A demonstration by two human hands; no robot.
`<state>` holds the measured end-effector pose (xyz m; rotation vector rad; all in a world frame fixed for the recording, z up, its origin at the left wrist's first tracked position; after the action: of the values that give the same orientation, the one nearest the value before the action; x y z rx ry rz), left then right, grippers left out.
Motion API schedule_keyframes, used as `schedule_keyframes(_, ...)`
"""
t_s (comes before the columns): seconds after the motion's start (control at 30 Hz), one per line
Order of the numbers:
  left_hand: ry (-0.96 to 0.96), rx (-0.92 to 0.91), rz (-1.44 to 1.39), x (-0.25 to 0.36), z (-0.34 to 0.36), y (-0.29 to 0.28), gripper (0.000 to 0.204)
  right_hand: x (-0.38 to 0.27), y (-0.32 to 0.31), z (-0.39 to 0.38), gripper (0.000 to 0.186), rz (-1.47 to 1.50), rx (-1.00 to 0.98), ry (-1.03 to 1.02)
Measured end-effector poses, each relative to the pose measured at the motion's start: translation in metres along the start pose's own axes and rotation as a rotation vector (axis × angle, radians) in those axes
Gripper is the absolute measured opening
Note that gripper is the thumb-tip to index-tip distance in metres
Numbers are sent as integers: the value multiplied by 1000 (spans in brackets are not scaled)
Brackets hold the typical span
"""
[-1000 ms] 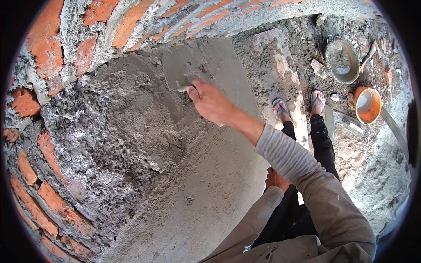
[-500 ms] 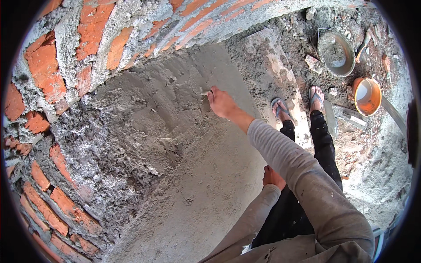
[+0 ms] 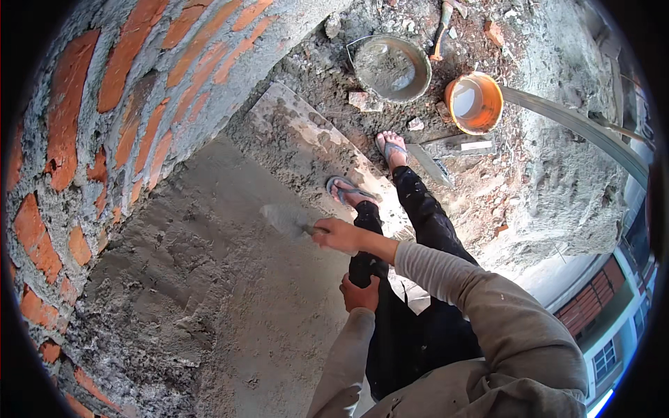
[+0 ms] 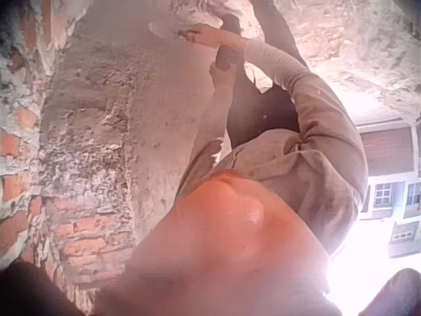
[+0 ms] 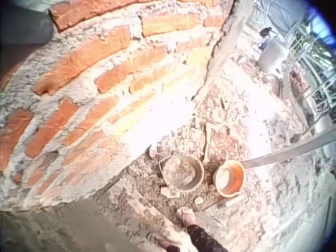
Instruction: The person scoops cement from a bucket using a trowel and applies and smooths it onto a brick wall.
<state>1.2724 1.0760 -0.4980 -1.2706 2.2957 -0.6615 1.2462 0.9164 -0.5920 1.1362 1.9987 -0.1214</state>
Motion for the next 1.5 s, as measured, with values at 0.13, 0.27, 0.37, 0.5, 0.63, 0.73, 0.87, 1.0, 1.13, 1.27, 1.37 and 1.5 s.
schedule_keyframes(0.13, -27, 48, 24, -2, 13, -11, 65, 25, -163, -31, 38, -46, 415, 274)
schedule_keyframes(0.27, -4, 42, 16, 8, 16, -2, 61, 73, -332, -24, 34, -866, 776, 120)
schedule_keyframes(0.37, 25, 72, 23, 4, 22, -4, 57, 64, -392, 32, 31, -1016, 698, 226)
schedule_keyframes(0.5, 49, 88, 4, 12, 25, -4, 54, 45, -395, 102, 38, -831, 880, 342)
schedule_keyframes(0.63, 49, 88, 3, 19, 28, -6, 53, 62, -374, 105, 36, -826, 804, 358)
schedule_keyframes(0.73, 47, 130, 38, 10, 29, -12, 53, 49, -344, 75, 34, -965, 377, 281)
schedule_keyframes(0.87, 65, 112, 71, 34, 29, -12, 52, 46, -391, 80, 34, -856, 631, 338)
schedule_keyframes(1.0, 78, 95, 87, 50, 26, -8, 51, 75, -390, 120, 40, -692, 796, 464)
schedule_keyframes(1.13, 49, 125, 81, 43, 35, -19, 49, 74, -345, 101, 38, -759, 559, 376)
schedule_keyframes(1.27, 97, 111, 73, 38, 32, -20, 48, 65, -391, 79, 28, -894, 724, 158)
schedule_keyframes(1.37, 102, 120, 95, 37, 35, -23, 48, 54, -402, 102, 41, -944, 606, 487)
schedule_keyframes(1.5, 45, 114, 86, 45, 33, -18, 48, 64, -375, 149, 40, -964, 424, 555)
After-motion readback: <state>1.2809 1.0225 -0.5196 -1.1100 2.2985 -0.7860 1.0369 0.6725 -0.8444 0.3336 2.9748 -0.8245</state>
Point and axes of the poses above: each hand's wrist, its own z-axis towards the middle knuckle, its own y-axis out of the palm, x = y × z, the point moved 2 cm from there along z, towards the middle knuckle, and after that the axes turned 4 degrees about x, right-handed, at the moved point
